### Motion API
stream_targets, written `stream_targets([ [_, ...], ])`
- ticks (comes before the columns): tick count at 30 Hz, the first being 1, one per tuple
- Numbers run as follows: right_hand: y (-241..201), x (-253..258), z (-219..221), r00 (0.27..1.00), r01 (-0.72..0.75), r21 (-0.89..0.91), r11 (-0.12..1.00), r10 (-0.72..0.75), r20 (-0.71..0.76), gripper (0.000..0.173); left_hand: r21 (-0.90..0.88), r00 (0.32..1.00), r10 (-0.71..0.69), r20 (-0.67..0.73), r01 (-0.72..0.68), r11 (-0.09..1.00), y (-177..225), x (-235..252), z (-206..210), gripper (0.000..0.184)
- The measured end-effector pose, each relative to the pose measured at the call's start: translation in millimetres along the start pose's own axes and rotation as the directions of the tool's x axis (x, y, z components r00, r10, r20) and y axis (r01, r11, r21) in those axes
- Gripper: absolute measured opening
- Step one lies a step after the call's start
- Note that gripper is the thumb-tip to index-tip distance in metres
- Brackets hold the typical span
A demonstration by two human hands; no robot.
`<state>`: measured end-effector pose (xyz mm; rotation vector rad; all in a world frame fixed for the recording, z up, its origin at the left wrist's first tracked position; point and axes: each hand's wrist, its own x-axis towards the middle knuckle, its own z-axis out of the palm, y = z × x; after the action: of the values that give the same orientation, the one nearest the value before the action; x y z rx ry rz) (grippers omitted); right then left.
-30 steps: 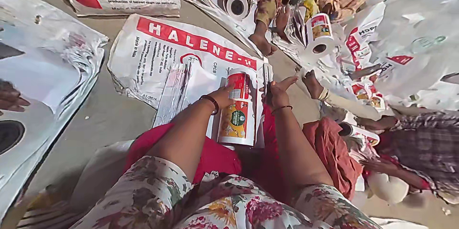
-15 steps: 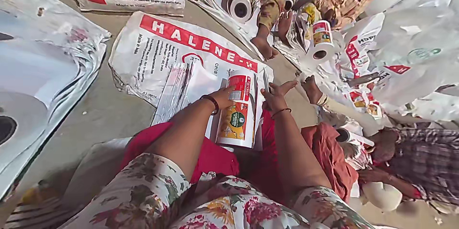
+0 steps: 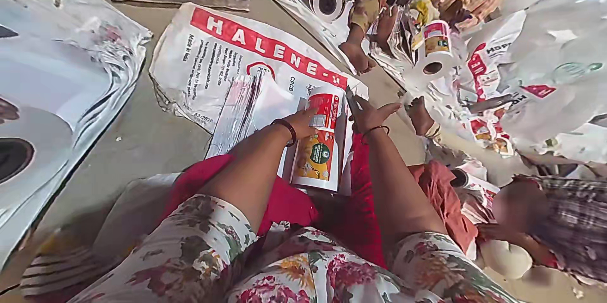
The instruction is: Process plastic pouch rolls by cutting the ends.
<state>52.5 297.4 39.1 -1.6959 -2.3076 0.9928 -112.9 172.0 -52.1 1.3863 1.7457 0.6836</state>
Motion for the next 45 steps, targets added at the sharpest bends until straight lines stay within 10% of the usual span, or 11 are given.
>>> stream_targets([
  [18, -29, -34, -8, 0.981, 0.101, -0.55, 0.829, 0.007, 0.191, 0.057, 0.045, 0.999, -0.013, 0.032, 0.011, 0.999, 13, -6, -4, 0.079],
  [40, 6, -215, 8, 0.902, 0.253, -0.66, 0.707, 0.075, 0.426, 0.064, 0.168, 0.989, 0.044, -0.144, -0.02, 0.986, 16, -44, 18, 0.056],
  [45, 47, -285, 1, 0.703, 0.469, -0.435, 0.768, -0.027, 0.711, 0.043, 0.187, 0.984, 0.127, -0.126, -0.102, 0.977, 15, -45, 31, 0.055],
])
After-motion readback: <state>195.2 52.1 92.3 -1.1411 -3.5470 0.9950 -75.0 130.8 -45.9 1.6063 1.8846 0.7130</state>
